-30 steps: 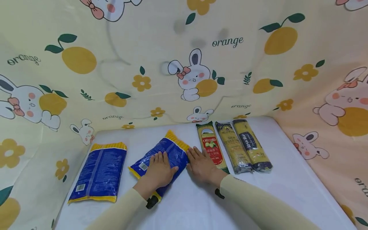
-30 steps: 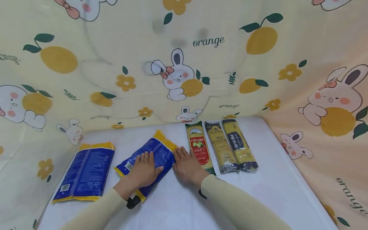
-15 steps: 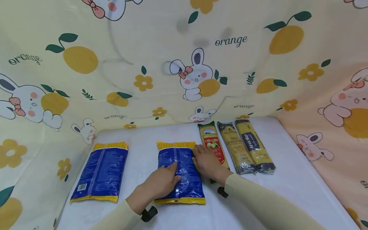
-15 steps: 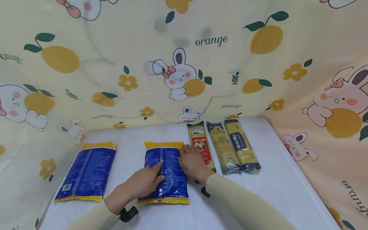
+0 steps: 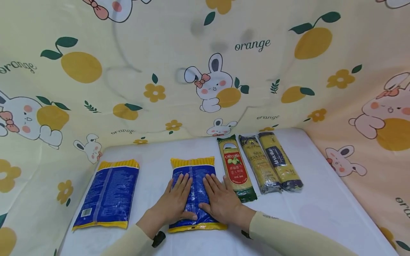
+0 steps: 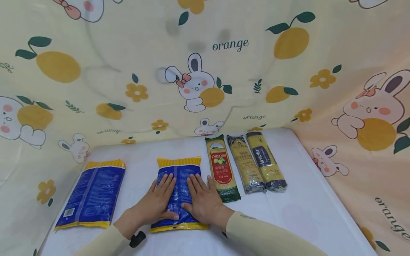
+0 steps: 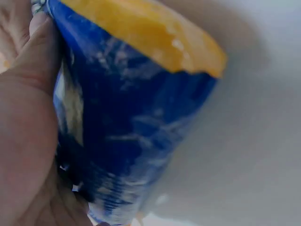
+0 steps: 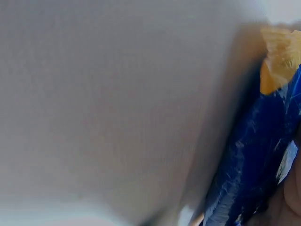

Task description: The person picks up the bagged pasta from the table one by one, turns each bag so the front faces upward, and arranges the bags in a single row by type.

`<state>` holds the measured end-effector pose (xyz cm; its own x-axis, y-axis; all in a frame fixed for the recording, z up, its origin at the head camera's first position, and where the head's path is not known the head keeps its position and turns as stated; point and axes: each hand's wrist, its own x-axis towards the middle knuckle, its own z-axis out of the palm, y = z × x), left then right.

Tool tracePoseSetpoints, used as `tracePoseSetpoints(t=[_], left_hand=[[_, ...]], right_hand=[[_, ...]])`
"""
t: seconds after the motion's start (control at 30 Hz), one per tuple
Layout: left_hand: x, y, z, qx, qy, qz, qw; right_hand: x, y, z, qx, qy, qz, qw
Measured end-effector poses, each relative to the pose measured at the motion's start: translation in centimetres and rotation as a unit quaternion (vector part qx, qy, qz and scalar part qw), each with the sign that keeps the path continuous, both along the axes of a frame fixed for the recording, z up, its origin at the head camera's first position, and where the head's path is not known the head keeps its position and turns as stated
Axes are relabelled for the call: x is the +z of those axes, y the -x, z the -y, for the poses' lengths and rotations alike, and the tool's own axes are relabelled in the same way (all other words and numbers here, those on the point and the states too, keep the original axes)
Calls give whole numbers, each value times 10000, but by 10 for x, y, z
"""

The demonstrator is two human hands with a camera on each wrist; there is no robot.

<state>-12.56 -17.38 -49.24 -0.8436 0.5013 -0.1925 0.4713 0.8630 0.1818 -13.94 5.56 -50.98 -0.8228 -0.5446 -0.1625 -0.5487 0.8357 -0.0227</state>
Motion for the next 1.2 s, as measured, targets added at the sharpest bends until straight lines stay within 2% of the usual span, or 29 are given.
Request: tracePoseSetpoints(t=[0.13,0.27,0.33,0.43,0.5,0.6,0.7,0.8,0.9,1.0,1.1,1.2], left_hand=[[-6,-4,3,71,2,78,9999],[-6,-4,1,81,63,84,9999],[0,-3,-1,118,116,162,9997],[17,4,-3,291,106,348,9989],[30,13,-6,436,76,387,9983],[47,34,-13,515,132,185,9984],[57,61,-22,491,297,-219,9981],[61,92,-37,371,443,-677,9960],[55,118,-52,238,406,-1138,9924],[41,135,-64,113,282,-1498,9882],[26,143,-73,-54,277,-1767,9839],[16,145,-79,-236,396,-1851,9816]], right_hand=[[-3,-1,2,-6,15,79,10000],[-6,-5,0,-39,141,-77,9999],[-7,-10,-4,40,208,-220,9995],[-6,-18,-12,249,154,-532,9982],[-6,-24,-18,383,56,-765,9963],[-5,-31,-26,524,-38,-1146,9920],[-6,-35,-29,636,-22,-1507,9865],[-7,-37,-31,662,86,-1797,9815],[-9,-39,-32,650,215,-1958,9783],[-10,-42,-32,586,285,-2000,9776],[-11,-44,-33,499,222,-1992,9784],[-11,-47,-36,414,109,-1946,9800]])
